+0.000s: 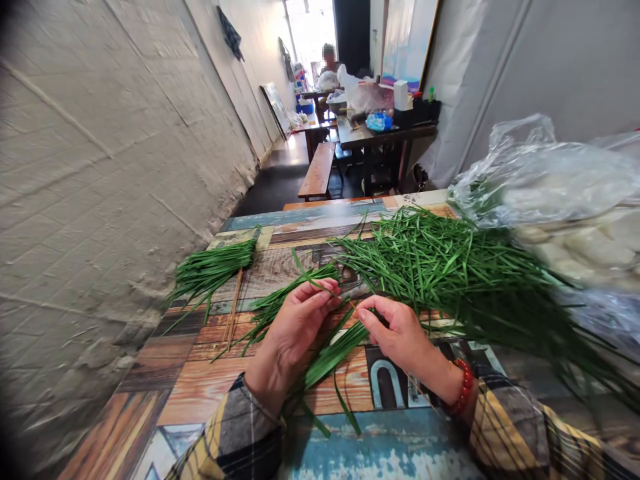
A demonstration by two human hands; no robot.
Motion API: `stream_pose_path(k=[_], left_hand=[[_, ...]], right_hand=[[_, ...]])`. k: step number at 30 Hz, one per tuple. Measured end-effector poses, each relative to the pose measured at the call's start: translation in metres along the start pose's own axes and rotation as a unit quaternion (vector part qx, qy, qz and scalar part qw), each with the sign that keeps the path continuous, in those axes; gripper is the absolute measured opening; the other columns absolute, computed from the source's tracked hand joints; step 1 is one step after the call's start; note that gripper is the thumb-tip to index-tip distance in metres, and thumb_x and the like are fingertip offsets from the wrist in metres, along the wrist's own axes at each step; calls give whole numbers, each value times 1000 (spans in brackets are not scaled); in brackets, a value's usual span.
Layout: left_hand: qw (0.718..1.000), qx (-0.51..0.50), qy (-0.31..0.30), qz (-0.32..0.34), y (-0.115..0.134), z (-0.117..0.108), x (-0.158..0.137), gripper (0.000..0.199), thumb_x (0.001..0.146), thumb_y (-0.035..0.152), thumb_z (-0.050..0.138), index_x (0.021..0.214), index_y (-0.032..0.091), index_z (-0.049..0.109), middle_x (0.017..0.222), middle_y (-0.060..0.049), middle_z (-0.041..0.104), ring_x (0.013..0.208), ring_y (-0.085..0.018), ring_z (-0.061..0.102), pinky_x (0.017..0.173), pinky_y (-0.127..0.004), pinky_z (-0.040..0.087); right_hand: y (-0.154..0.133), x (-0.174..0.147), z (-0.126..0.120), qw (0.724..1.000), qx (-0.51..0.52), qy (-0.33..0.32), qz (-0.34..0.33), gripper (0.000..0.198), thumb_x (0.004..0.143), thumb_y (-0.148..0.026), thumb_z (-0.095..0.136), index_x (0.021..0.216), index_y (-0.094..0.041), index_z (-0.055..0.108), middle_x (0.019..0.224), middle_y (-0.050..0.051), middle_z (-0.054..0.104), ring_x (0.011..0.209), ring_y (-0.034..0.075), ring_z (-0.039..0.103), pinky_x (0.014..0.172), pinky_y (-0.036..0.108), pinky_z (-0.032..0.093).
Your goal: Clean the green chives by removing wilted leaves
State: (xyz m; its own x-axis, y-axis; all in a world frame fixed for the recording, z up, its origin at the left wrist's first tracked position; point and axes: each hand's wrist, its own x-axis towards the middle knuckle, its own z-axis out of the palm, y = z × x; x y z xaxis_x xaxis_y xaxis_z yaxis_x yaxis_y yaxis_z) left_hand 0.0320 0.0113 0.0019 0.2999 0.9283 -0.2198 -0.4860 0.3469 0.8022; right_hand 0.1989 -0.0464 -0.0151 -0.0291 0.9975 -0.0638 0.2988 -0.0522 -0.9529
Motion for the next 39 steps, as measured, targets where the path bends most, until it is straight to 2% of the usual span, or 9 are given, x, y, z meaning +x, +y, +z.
stream_pose_path(k=[2,5,12,19,22,25,27,32,39], left_hand=[[999,5,18,26,-2,-1,2,20,59,14,79,74,11,65,74,1,63,59,-4,56,59,-15,45],[1000,-12,9,3,-3,-1,3,23,64,18,77,79,13,61,64,3,60,52,-4,53,51,-15,42],[998,-6,-25,-56,-4,5,-3,26,66,21,76,79,13,55,70,-4,69,57,-10,62,57,-19,49],[995,16,-51,-79,-7,8,-5,26,66,22,76,78,12,56,69,-7,71,54,-11,63,57,-20,51],[997,14,-24,-70,-8,6,-2,25,67,21,75,79,12,55,70,-8,71,55,-11,64,57,-20,51],[998,-8,41,-37,-9,3,1,23,68,19,73,79,14,53,70,-6,71,57,-11,65,58,-20,51],[998,-13,51,-30,-10,2,2,22,68,18,72,79,14,53,71,-5,70,57,-10,64,58,-20,51],[998,14,-33,-57,-9,6,-3,24,67,22,75,77,13,55,73,-7,71,57,-10,63,58,-20,51],[996,24,-54,-67,-8,7,-5,24,65,21,76,76,12,56,77,-7,72,58,-9,63,59,-19,50]], right_hand=[[-1,0,1,1000,5,-1,2,30,87,-44,48,85,-17,61,52,-6,47,39,7,40,38,19,31],[-2,1,2,1000,12,2,4,31,87,-45,49,83,-17,60,52,-6,47,39,8,42,38,19,31],[-3,2,3,1000,18,15,-1,31,85,-46,51,83,-18,63,51,-5,49,37,7,41,37,20,30],[-1,5,2,997,75,14,18,33,85,-50,52,86,-18,61,51,-6,49,37,7,39,36,18,29],[1,4,1,997,73,16,14,33,86,-49,50,87,-17,61,50,-6,47,37,7,39,36,18,29],[0,2,1,999,43,16,-4,31,86,-46,50,84,-18,62,51,-5,48,38,7,40,36,18,31],[-1,0,2,1000,18,11,-17,28,86,-43,51,83,-18,63,52,-4,49,38,7,41,36,18,31],[-1,2,1,999,47,12,1,29,86,-45,51,85,-18,62,52,-5,49,37,7,40,35,18,30],[1,8,-1,988,153,5,37,38,83,-47,55,106,-18,57,69,-1,60,40,6,41,34,18,30]])
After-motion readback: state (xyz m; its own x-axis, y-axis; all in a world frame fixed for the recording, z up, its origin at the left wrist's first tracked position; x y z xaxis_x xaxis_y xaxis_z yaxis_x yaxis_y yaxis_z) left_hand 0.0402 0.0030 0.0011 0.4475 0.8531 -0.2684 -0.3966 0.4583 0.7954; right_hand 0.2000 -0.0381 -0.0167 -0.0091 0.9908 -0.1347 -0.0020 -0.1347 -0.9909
